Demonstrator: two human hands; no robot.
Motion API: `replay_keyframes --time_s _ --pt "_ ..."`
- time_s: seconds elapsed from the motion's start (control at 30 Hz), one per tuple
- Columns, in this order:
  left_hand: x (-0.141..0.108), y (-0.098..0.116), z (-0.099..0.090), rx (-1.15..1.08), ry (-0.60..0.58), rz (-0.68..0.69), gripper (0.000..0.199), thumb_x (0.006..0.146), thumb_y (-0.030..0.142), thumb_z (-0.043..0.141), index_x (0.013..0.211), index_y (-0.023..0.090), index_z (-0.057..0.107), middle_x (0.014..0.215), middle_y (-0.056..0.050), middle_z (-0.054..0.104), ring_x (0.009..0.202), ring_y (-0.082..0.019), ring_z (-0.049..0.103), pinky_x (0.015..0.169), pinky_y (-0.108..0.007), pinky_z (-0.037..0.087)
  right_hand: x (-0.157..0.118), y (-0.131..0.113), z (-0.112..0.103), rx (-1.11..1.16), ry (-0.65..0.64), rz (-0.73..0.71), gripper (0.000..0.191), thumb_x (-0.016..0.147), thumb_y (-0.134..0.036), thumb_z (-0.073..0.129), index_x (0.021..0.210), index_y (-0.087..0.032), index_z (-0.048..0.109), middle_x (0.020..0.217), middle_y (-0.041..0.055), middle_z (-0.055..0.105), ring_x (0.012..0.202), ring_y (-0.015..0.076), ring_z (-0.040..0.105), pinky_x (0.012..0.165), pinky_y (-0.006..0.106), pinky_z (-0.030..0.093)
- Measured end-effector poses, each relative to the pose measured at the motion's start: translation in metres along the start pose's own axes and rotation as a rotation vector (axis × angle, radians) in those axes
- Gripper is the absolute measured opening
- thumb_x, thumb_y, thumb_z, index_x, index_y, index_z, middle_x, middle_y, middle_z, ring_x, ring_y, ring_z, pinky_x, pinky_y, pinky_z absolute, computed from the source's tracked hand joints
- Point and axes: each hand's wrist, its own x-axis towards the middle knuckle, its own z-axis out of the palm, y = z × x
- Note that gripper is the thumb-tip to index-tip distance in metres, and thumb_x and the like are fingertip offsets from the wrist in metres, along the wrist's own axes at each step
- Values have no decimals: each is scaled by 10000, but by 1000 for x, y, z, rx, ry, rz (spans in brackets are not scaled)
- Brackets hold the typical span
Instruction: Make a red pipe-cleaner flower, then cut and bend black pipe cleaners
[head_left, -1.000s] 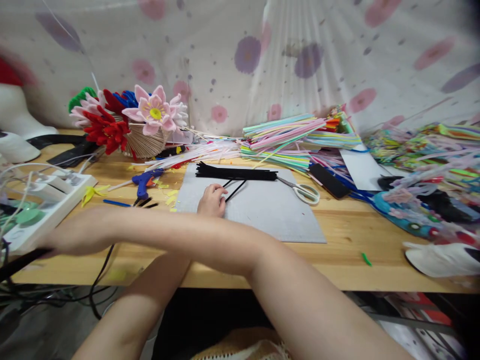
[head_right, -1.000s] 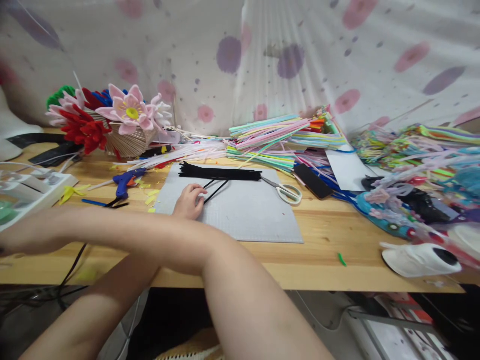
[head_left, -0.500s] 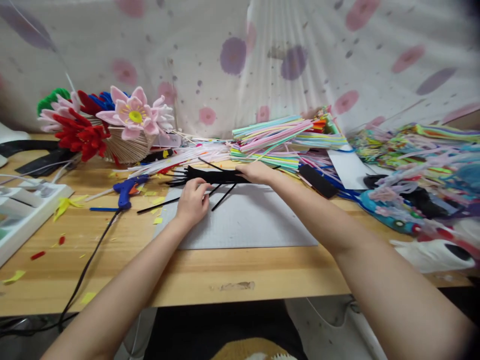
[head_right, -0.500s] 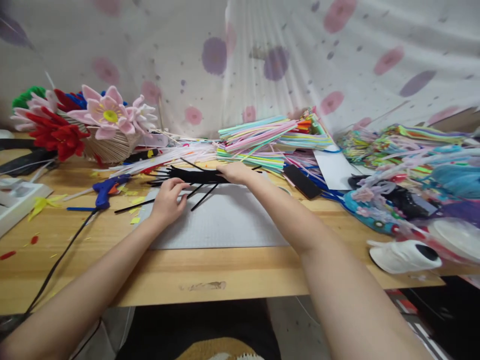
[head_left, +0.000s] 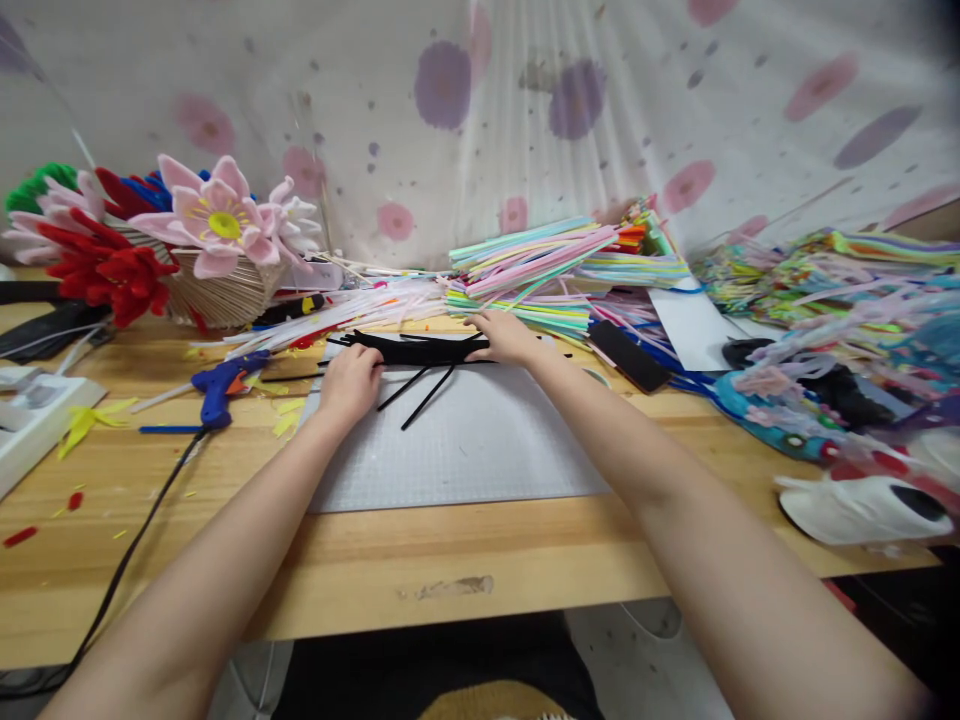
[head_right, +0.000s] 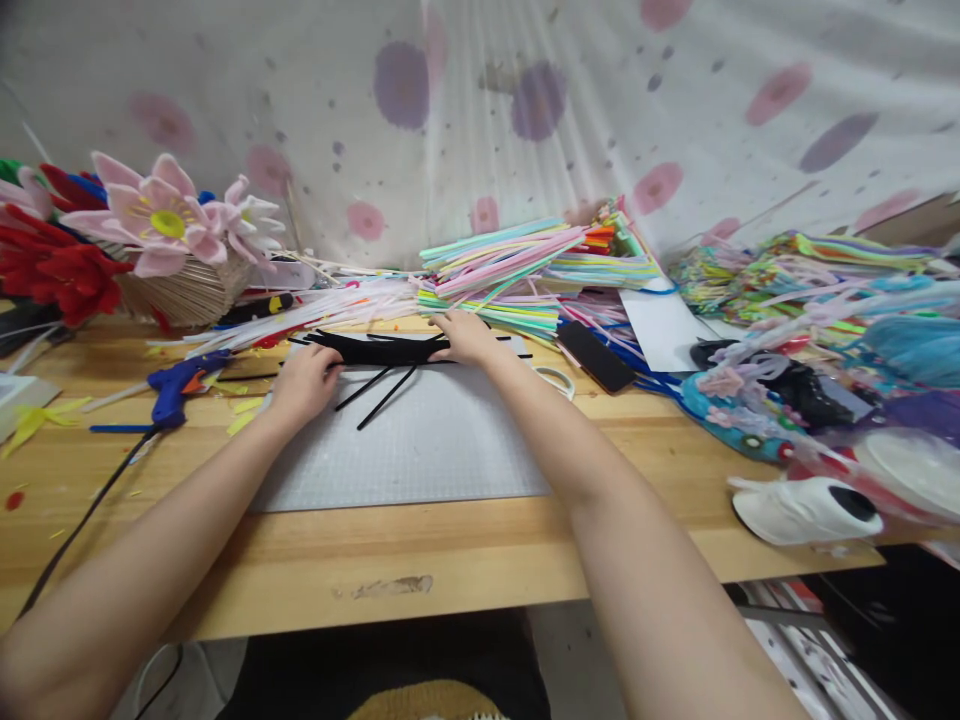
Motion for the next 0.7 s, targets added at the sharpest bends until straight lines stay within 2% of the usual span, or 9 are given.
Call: replay_keyframes --time_s 0.17,0.2,0.27,0.37,0.47,0.57,0.7 --pt "3 -17 -30 -36 223 -217 248 876 281 397 994 188 595 956 -98 633 901 -242 578 768 -342 424 0 -9 9 -14 -30 78 592 791 -481 603 1262 -136 502 1213 156 563 1109 294 511 892 361 390" --pt "2 -16 -34 -39 248 -231 259 882 291 391 1013 188 589 967 -97 634 903 -238 581 765 -334 421 2 -11 12 -18 -41 82 565 806 -469 588 1261 -143 504 1209 153 565 1108 291 513 885 361 392" --pt "0 -7 -34 -46 250 -171 273 890 312 385 1032 191 585 990 -89 635 922 -230 582 768 -318 417 6 -15 18 -30 -67 73 504 839 -441 551 1256 -163 510 1188 149 572 1091 280 520 859 352 396" --pt "0 13 -21 -44 164 -15 288 901 325 372 1023 195 599 992 -81 634 945 -223 579 763 -307 419 15 -18 25 -54 -89 38 435 876 -397 500 1259 -190 514 1169 142 576 1062 260 526 821 331 393" --pt "7 25 1 -53 79 64 296 906 319 368 1025 209 616 997 -83 619 975 -218 563 765 -305 431 23 -16 28 -72 -62 21 410 887 -406 474 1234 -196 537 1155 138 581 1047 257 517 822 335 375" --pt "22 26 20 -64 5 72 291 898 306 388 1051 227 622 1033 -85 598 984 -219 552 769 -310 441 28 -10 30 -79 10 42 455 876 -465 467 1217 -177 552 1130 148 592 1045 277 501 856 364 352" --pt "44 22 36 -18 -60 36 278 878 285 417 1034 232 642 1023 -91 590 976 -242 548 775 -340 441 26 -2 32 -46 104 87 628 808 -565 518 1270 -140 515 1190 159 568 1131 306 434 968 407 278"
